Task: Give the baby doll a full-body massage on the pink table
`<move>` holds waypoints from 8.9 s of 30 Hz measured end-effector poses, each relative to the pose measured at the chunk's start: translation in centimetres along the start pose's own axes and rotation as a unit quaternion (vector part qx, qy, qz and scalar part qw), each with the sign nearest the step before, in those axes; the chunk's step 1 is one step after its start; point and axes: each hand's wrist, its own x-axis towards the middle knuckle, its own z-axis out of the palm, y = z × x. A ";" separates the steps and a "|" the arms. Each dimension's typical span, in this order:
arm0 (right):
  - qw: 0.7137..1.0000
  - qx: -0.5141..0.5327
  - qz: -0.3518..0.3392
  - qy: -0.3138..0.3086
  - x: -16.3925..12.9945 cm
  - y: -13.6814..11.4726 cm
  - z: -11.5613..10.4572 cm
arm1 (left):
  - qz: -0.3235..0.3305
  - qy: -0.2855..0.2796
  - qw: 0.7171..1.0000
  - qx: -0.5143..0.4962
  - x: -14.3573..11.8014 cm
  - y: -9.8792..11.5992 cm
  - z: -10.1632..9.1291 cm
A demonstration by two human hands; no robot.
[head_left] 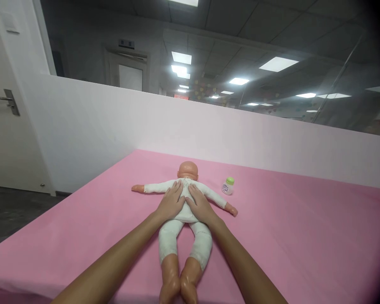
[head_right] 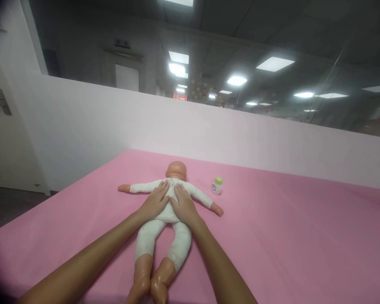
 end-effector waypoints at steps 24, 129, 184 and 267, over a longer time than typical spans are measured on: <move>0.997 -0.018 -0.024 0.068 0.2 -0.5 0.0 | -0.014 -0.008 1.000 0.006 -0.1 0.7 -0.5; 0.994 -0.052 -0.073 0.061 0.6 0.4 0.3 | 0.043 0.079 0.996 0.016 0.0 1.2 -0.6; 0.999 -0.034 -0.016 0.013 0.6 0.3 0.2 | 0.059 0.092 0.992 0.062 -0.2 1.9 -1.1; 0.995 -0.069 0.006 0.069 0.3 -0.9 -0.1 | 0.046 0.096 0.993 0.045 -0.6 2.7 -1.0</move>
